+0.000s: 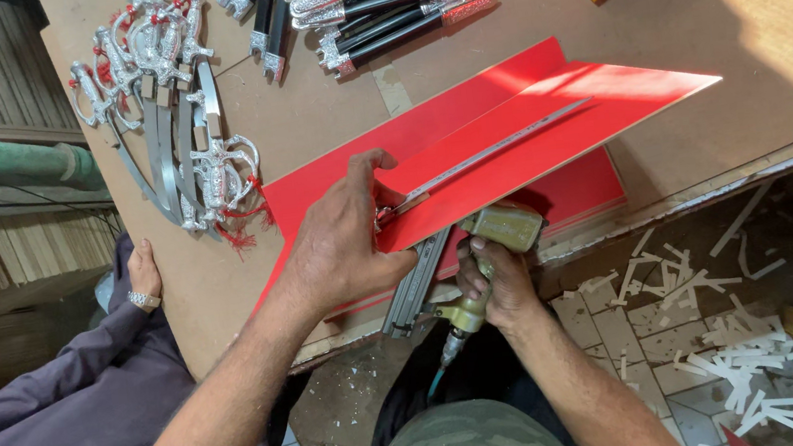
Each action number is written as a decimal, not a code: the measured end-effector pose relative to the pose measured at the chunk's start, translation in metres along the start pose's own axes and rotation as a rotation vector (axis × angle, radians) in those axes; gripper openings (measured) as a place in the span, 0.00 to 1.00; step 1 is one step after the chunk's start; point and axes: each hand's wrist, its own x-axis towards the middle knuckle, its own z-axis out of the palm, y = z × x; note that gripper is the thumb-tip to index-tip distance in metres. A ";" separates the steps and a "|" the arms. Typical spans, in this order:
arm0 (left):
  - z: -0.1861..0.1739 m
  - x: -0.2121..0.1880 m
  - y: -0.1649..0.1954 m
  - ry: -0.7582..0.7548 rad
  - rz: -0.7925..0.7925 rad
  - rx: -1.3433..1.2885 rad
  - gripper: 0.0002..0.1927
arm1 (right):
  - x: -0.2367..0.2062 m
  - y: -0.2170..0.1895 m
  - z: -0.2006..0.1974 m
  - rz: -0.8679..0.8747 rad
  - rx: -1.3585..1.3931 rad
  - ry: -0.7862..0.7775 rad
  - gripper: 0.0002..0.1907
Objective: The person places a decorative sword and its scabbard onto red cardboard sheets, then uses a pneumatic nail gun to fasten them. The person repeats this process for multiple swords, aligning each blade and scabbard before nailing them to the board.
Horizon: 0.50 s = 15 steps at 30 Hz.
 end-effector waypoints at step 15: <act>0.002 -0.005 0.002 0.017 0.048 0.012 0.45 | -0.013 0.005 0.009 0.016 0.029 0.011 0.15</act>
